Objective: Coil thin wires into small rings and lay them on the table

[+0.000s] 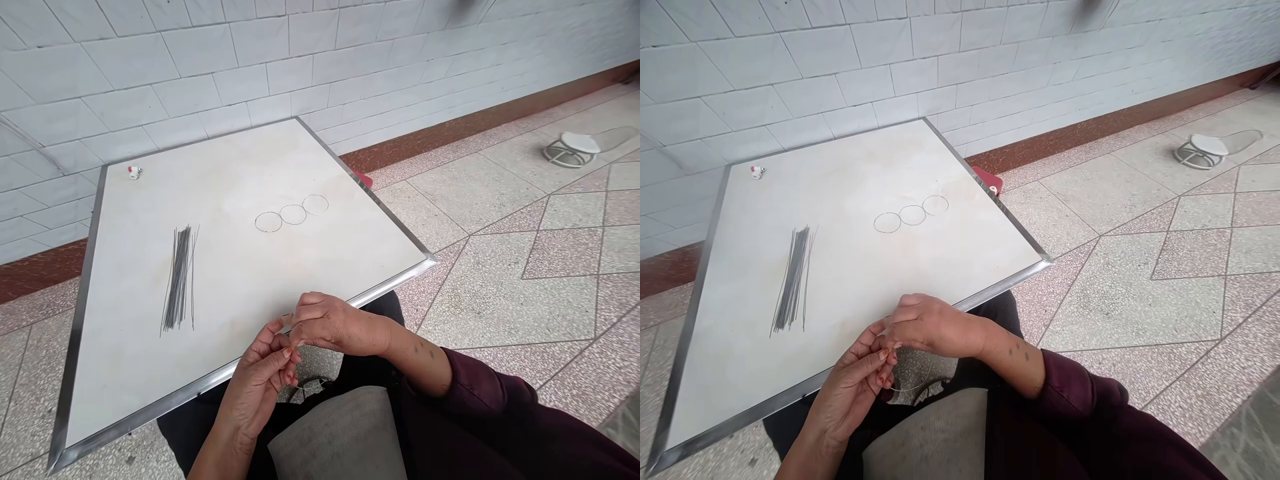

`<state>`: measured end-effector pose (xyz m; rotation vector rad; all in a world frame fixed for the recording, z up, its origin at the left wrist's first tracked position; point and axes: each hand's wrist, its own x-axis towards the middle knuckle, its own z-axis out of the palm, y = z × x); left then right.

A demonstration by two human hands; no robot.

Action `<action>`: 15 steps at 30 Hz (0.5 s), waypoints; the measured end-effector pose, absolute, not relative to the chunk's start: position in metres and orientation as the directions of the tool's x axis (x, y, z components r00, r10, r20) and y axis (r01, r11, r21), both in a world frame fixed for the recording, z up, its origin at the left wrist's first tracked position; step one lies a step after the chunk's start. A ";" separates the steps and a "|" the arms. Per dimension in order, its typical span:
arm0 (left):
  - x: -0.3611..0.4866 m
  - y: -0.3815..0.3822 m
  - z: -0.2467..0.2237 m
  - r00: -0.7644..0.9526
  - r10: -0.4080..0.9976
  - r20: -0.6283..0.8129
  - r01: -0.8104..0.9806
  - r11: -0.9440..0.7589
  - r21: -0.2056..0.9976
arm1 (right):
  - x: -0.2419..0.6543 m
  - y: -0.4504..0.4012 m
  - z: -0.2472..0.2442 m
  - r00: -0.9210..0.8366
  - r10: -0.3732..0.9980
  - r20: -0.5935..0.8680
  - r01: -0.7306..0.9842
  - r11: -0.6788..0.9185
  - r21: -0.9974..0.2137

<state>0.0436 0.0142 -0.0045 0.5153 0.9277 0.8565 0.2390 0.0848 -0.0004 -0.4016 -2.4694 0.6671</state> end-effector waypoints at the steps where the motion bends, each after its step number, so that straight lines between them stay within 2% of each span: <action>1: 0.044 0.014 -0.004 0.308 0.821 -0.481 -0.410 0.571 0.711 | 0.239 0.085 0.000 -0.807 0.409 0.426 0.143 0.835 -0.531; 5: 0.044 0.016 -0.003 0.253 0.818 -0.517 -0.420 0.574 0.703 | 0.235 0.083 -0.001 -0.804 0.423 0.419 0.180 0.844 -0.506; 15: 0.045 0.011 -0.002 0.214 0.845 -0.490 -0.501 0.525 0.687 | 0.234 0.082 -0.012 -0.693 0.550 0.466 0.255 0.792 -0.555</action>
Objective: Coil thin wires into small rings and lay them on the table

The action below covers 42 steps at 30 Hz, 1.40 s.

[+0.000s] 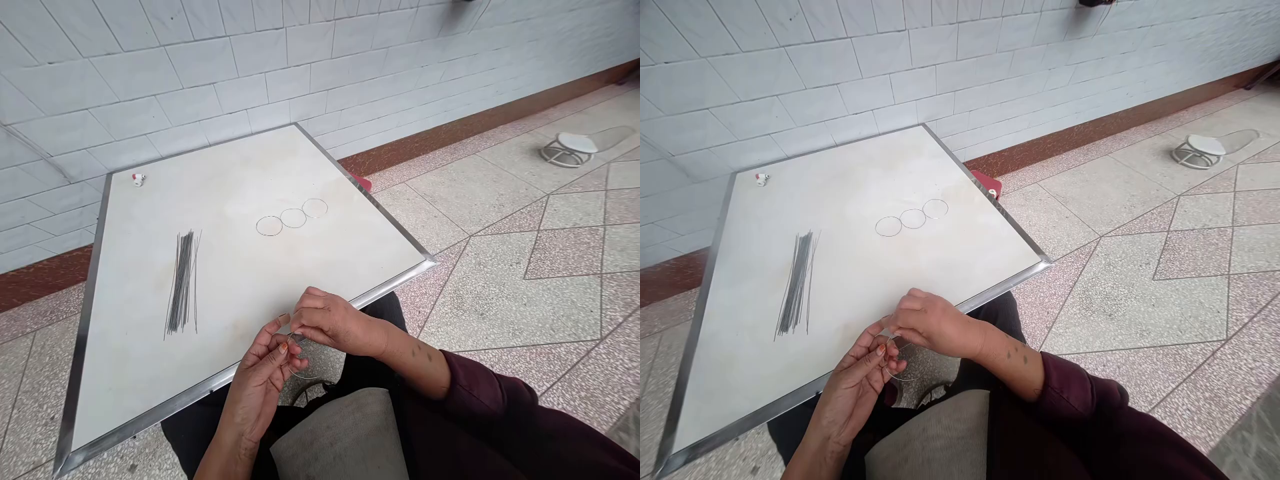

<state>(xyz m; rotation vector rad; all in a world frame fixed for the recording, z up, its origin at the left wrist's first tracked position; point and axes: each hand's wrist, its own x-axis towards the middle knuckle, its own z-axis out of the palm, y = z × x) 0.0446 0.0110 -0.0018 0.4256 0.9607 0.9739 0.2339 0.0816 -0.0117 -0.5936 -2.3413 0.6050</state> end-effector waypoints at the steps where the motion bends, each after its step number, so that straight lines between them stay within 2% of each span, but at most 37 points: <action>1: 0.045 0.011 -0.002 0.211 0.843 -0.494 -0.497 0.528 0.688 | 0.234 0.081 -0.011 -0.694 0.549 0.467 0.256 0.793 -0.552; 9: 0.047 0.012 -0.007 0.185 0.827 -0.531 -0.469 0.550 0.692 | 0.234 0.082 -0.017 -0.739 0.497 0.455 0.245 0.827 -0.505; 13: 0.047 0.011 -0.013 0.203 0.835 -0.512 -0.511 0.536 0.672 | 0.234 0.082 -0.019 -0.707 0.559 0.433 0.280 0.783 -0.555; 24: 0.045 0.009 -0.013 0.201 0.832 -0.517 -0.518 0.538 0.665 | 0.236 0.080 -0.013 -0.715 0.586 0.381 0.274 0.736 -0.620; 31: 0.046 0.011 -0.013 0.179 0.828 -0.531 -0.535 0.535 0.654 | 0.238 0.080 -0.008 -0.659 0.647 0.383 0.196 0.640 -0.743; 36: 0.046 0.014 -0.013 0.158 0.828 -0.538 -0.573 0.521 0.633 | 0.243 0.080 -0.009 -0.607 0.737 0.296 0.191 0.497 -0.846; 39: 0.045 0.016 -0.014 0.142 0.828 -0.542 -0.584 0.513 0.629 | 0.245 0.079 -0.011 -0.516 0.844 0.146 0.260 0.317 -0.912; 42: 0.045 0.018 -0.014 0.110 0.826 -0.552 -0.591 0.501 0.632 | 0.245 0.078 -0.013 -0.478 0.878 -0.001 0.263 0.142 -0.954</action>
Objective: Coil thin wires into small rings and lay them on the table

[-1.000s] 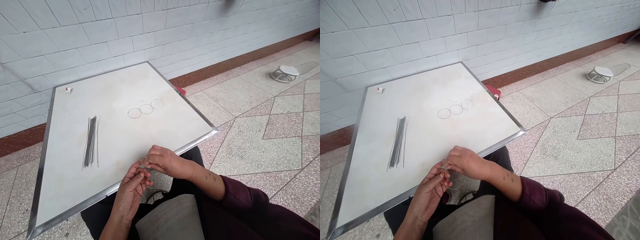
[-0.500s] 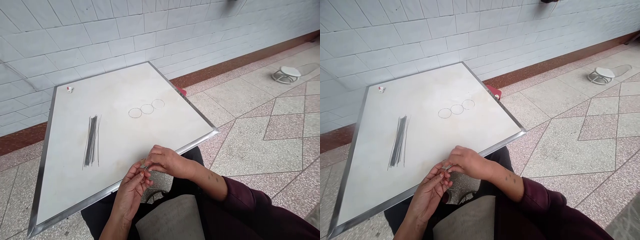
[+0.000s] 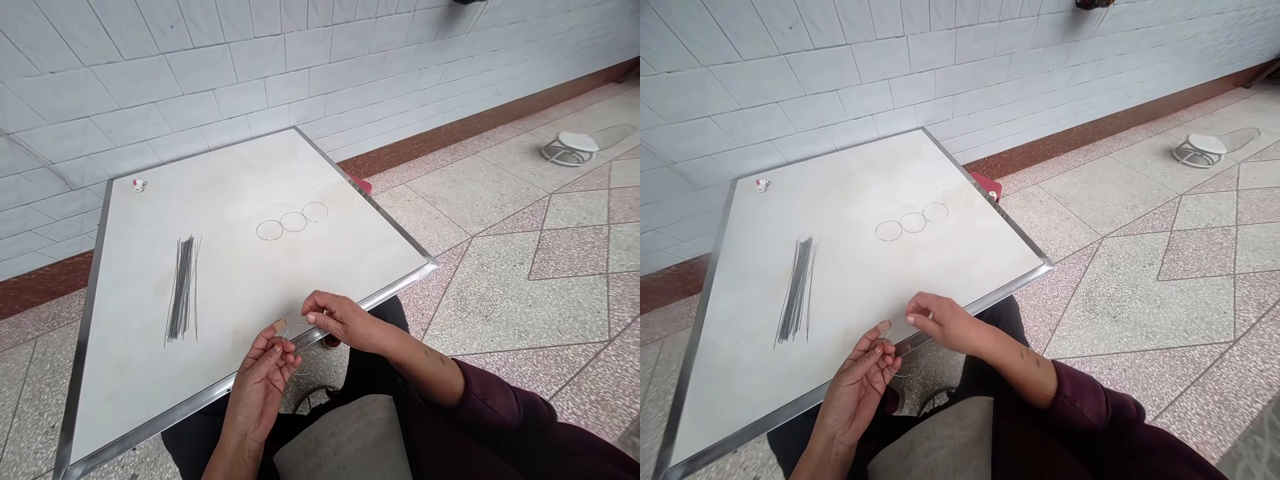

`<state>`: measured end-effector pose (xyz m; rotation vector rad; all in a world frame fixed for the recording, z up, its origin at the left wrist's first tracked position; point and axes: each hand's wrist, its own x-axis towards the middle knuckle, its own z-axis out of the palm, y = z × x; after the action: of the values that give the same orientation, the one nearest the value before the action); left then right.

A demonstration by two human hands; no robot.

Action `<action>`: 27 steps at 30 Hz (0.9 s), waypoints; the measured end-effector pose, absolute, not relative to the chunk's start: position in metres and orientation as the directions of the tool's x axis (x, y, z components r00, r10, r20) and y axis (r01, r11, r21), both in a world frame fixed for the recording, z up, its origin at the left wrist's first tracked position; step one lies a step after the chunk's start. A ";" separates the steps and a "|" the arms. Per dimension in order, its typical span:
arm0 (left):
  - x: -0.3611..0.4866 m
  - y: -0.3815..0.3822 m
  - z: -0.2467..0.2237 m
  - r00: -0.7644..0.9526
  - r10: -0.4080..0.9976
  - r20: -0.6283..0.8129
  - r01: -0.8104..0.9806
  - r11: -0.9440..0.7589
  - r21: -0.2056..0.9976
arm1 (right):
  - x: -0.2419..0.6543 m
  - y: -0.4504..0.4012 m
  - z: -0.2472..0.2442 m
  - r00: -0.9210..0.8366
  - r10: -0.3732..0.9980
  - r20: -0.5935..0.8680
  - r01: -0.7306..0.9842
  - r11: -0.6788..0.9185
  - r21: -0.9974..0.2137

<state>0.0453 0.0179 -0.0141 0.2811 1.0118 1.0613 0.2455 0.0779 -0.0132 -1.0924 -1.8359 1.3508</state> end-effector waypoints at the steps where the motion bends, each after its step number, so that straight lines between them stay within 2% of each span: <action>1: 0.045 0.019 -0.014 0.099 0.825 -0.556 -0.593 0.498 0.632 | 0.246 0.077 -0.014 -0.483 0.875 -0.032 0.244 0.100 -0.965; 6: 0.048 0.025 -0.016 0.074 0.813 -0.578 -0.590 0.503 0.632 | 0.244 0.078 -0.019 -0.468 0.876 -0.113 0.206 -0.016 -0.978; 10: 0.053 0.038 -0.019 0.061 0.817 -0.573 -0.566 0.501 0.654 | 0.245 0.089 -0.027 -0.411 0.906 -0.099 0.240 0.003 -0.971; 14: 0.053 0.053 -0.024 0.052 0.865 -0.499 -0.469 0.462 0.753 | 0.259 0.123 -0.040 -0.303 0.949 -0.087 0.336 0.021 -0.942; 19: 0.036 0.063 -0.040 -0.089 0.908 -0.410 -0.247 0.378 0.892 | 0.292 0.187 -0.054 -0.179 0.979 -0.099 0.481 -0.001 -0.877; 22: 0.019 0.065 -0.052 -0.156 0.893 -0.422 -0.178 0.394 0.901 | 0.308 0.219 -0.057 -0.101 0.988 -0.114 0.589 -0.033 -0.808; 27: 0.001 0.069 -0.069 -0.236 0.852 -0.467 -0.225 0.420 0.879 | 0.315 0.251 -0.056 -0.016 0.989 -0.147 0.711 -0.092 -0.698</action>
<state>0.0006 0.0689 -0.0695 0.5902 1.4699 1.1213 0.3150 0.2510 -0.0561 -1.8454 -1.7645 0.8832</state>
